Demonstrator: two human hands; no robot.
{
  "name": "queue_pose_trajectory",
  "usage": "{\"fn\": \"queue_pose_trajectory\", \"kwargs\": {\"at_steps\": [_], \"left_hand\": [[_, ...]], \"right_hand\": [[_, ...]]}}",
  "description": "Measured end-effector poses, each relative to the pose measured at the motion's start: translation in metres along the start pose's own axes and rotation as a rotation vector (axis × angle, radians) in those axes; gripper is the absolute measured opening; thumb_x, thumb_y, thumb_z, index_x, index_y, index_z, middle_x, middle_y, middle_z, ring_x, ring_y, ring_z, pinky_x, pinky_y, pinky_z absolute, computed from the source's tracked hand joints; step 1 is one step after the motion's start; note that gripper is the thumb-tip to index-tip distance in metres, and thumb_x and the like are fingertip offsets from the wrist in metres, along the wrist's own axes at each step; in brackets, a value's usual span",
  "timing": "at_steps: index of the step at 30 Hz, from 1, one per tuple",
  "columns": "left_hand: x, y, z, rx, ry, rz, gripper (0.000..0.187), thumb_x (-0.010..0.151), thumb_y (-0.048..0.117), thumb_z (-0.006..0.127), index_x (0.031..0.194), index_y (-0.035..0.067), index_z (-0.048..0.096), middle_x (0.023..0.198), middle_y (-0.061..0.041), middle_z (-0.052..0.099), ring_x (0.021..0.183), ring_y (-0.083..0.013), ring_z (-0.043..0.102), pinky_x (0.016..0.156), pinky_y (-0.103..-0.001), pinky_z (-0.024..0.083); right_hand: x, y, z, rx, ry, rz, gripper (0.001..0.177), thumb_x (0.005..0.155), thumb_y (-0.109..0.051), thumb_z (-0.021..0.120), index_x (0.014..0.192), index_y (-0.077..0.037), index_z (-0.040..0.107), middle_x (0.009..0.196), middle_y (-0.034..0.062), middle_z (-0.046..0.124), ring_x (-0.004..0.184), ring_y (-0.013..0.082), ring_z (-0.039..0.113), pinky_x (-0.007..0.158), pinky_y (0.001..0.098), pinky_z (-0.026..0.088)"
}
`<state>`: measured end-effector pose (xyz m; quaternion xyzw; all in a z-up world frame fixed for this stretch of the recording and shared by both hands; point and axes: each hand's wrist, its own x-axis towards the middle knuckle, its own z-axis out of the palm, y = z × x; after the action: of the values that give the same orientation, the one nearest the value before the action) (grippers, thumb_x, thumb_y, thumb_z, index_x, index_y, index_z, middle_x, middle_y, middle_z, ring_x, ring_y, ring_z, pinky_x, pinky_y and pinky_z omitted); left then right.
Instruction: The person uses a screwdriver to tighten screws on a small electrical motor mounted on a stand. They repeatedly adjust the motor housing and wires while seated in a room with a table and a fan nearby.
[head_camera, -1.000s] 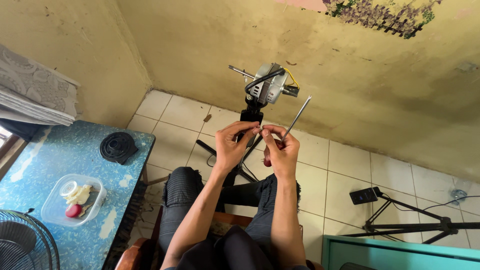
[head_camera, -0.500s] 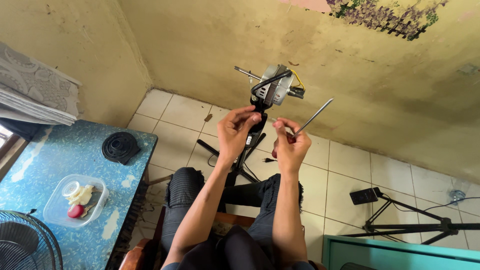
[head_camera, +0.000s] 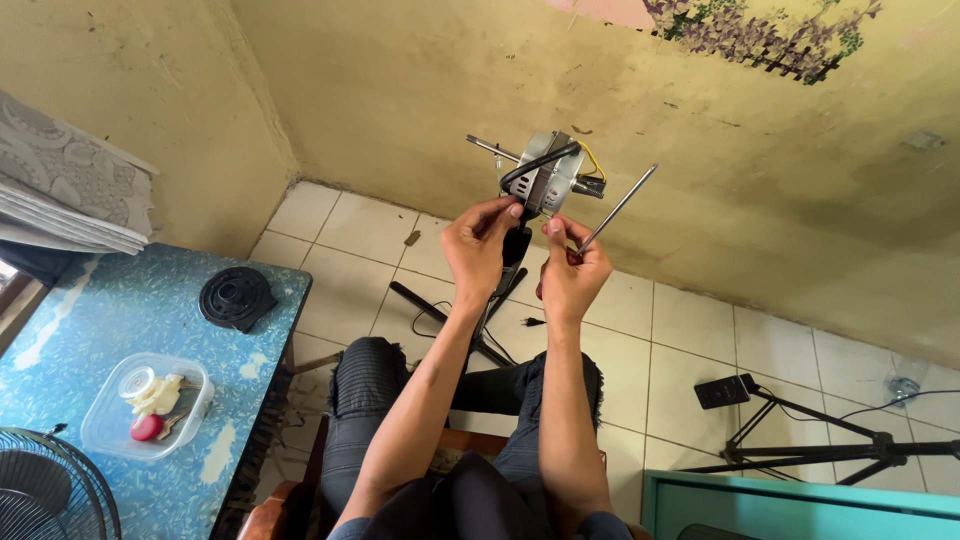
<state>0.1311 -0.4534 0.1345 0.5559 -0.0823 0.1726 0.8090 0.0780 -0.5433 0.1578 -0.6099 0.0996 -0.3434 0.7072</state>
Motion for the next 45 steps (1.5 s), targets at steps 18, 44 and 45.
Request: {"fn": "queue_pose_trajectory", "kwargs": {"at_steps": [18, 44, 45], "left_hand": [[-0.003, -0.005, 0.007, -0.027, -0.065, -0.019, 0.016, 0.094, 0.004, 0.075, 0.106, -0.005, 0.076, 0.089, -0.006, 0.077, 0.08, -0.0082, 0.069, 0.072, -0.023, 0.055], [-0.012, -0.007, 0.024, -0.082, 0.072, 0.098, 0.014, 0.093, 0.002, 0.077, 0.103, -0.003, 0.068, 0.095, -0.007, 0.076, 0.088, -0.0079, 0.07, 0.08, -0.023, 0.058], [-0.013, -0.007, 0.025, -0.086, 0.076, 0.096, 0.013, 0.094, 0.002, 0.076, 0.102, -0.003, 0.068, 0.095, -0.006, 0.076, 0.088, -0.0077, 0.07, 0.08, -0.023, 0.058]], "right_hand": [[0.018, 0.026, 0.005, 0.242, 0.031, 0.077, 0.025, 0.098, -0.017, 0.073, 0.099, 0.008, 0.068, 0.086, 0.0119, 0.074, 0.036, 0.0062, 0.044, 0.031, 0.0263, 0.029], [0.024, 0.024, 0.007, -0.093, 0.085, -0.081, 0.021, 0.099, -0.018, 0.074, 0.102, 0.003, 0.071, 0.072, 0.0014, 0.062, 0.05, 0.0013, 0.046, 0.044, 0.0201, 0.034], [0.023, 0.023, 0.006, -0.048, 0.076, 0.037, 0.021, 0.098, -0.019, 0.073, 0.102, 0.002, 0.07, 0.065, 0.0037, 0.055, 0.042, 0.0039, 0.041, 0.038, 0.0227, 0.029]]}}
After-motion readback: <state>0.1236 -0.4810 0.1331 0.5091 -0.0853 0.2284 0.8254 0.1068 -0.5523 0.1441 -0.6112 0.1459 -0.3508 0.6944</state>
